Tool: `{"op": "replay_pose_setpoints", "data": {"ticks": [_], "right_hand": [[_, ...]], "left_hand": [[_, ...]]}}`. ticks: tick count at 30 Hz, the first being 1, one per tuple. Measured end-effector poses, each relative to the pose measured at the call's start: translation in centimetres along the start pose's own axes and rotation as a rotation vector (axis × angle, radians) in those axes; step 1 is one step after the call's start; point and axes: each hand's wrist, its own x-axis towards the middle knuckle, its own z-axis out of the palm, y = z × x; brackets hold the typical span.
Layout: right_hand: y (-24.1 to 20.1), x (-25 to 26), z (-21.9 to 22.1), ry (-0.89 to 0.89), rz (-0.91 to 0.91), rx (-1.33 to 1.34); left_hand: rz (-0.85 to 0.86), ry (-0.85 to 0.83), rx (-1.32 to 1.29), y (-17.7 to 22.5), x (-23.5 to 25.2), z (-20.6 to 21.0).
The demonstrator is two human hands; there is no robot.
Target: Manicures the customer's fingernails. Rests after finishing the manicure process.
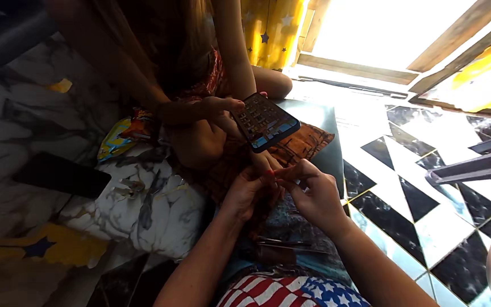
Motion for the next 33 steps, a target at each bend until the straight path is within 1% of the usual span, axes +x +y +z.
{"op": "replay_pose_setpoints", "data": {"ticks": [2, 4, 6, 8, 12, 16, 21, 27, 31, 33], "right_hand": [[0.6, -0.5, -0.4, -0.066, -0.035, 0.050], [1.2, -0.8, -1.0, -0.124, -0.024, 0.140], [1.4, -0.9, -1.3, -0.092, 0.043, 0.266], [1.2, -0.8, -1.2, -0.040, 0.104, 0.321], [1.2, -0.9, -0.3, 0.011, 0.116, 0.329], [1.2, -1.0, -0.2, 0.013, 0.108, 0.312], [1.4, -0.7, 0.8, 0.109, 0.142, 0.308], [1.0, -1.5, 0.5, 0.092, 0.138, 0.324], [1.3, -1.1, 1.1, 0.155, 0.160, 0.341], [1.2, -1.3, 1.1, 0.156, 0.158, 0.380]], "left_hand": [[-0.007, -0.007, 0.005, 0.1, -0.1, -0.2], [-0.006, -0.032, -0.001, 0.1, -0.1, -0.4], [-0.004, -0.048, 0.005, 0.0, 0.0, -0.5], [-0.005, -0.045, 0.010, 0.0, 0.1, -0.4], [-0.007, -0.044, -0.012, 0.0, 0.0, -0.5], [0.008, -0.058, 0.003, -0.2, 0.0, -0.6], [0.014, -0.055, 0.007, -0.3, 0.1, -0.6], [0.028, -0.048, 0.010, -0.4, 0.0, -0.5], [0.024, -0.037, 0.034, -0.5, 0.0, -0.5], [0.033, -0.040, 0.018, -0.5, 0.0, -0.7]]}}
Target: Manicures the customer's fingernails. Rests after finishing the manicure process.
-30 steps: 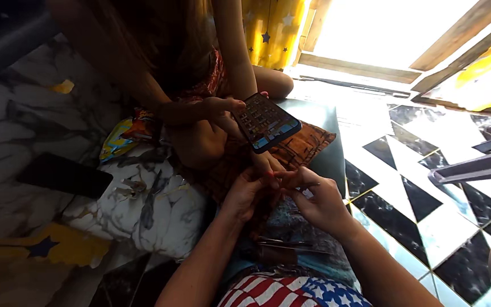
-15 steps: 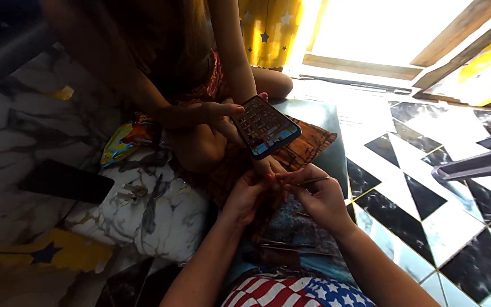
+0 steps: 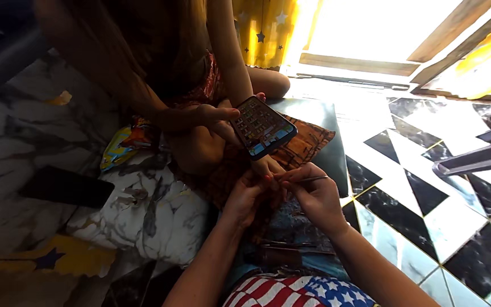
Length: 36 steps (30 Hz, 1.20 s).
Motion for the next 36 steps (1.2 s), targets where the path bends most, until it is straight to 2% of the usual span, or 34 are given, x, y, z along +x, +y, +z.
{"op": "replay_pose_setpoints", "data": {"ticks": [17, 36], "right_hand": [[-0.3, -0.6, 0.4, 0.062, 0.096, 0.116], [0.3, -1.3, 0.9, 0.126, 0.105, 0.266]], "left_hand": [[0.036, -0.022, 0.032, -0.3, -0.2, -0.1], [0.040, -0.035, 0.017, -0.2, -0.2, -0.2]]}}
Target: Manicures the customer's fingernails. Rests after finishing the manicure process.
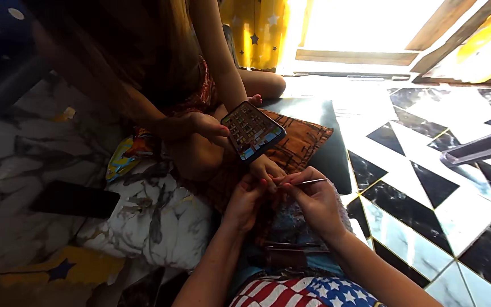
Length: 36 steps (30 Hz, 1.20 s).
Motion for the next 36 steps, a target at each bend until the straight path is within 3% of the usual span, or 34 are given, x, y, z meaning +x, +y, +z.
{"op": "replay_pose_setpoints", "data": {"ticks": [23, 36], "right_hand": [[0.8, 0.3, 0.4, 0.040, 0.036, 0.032], [-0.1, 0.3, 0.1, -0.103, -0.014, 0.016]], "left_hand": [[0.023, -0.028, 0.029, -0.3, 0.2, -0.1], [0.032, -0.096, -0.029, -0.2, 0.3, -0.8]]}}
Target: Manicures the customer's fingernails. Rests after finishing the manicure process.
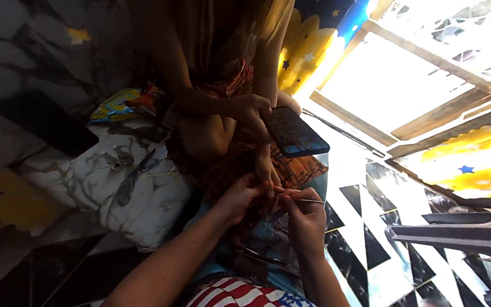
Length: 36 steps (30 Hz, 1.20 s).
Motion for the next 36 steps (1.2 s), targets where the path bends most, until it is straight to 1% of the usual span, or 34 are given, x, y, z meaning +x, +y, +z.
{"op": "replay_pose_setpoints", "data": {"ticks": [3, 11, 15, 20, 24, 29, 34, 36], "right_hand": [[0.1, -0.1, 0.0, 0.014, -0.014, -0.066], [0.8, 0.4, 0.5, 0.045, -0.064, -0.059], [-0.2, 0.0, 0.4, 0.003, -0.050, -0.108], [0.3, 0.4, 0.5, 0.040, -0.056, -0.130], [-0.9, 0.0, 0.3, -0.022, -0.031, -0.187], [-0.9, 0.5, 0.5, 0.013, -0.030, -0.220], [-1.9, 0.2, 0.5, -0.051, -0.040, -0.289], [-1.7, 0.4, 0.6, -0.031, -0.041, -0.327]], "left_hand": [[-0.009, 0.006, -0.007, -0.1, 0.0, 0.0], [-0.014, 0.003, -0.003, 0.0, 0.0, 0.1], [-0.024, -0.003, -0.014, 0.2, -0.1, -0.1], [-0.018, -0.003, -0.010, 0.0, 0.0, 0.0], [-0.026, -0.007, -0.009, 0.3, -0.1, -0.1], [-0.036, 0.001, 0.026, 0.2, -0.1, 0.2], [-0.037, -0.009, 0.009, 0.4, -0.2, 0.1], [-0.043, -0.015, 0.010, 0.2, -0.1, 0.0]]}}
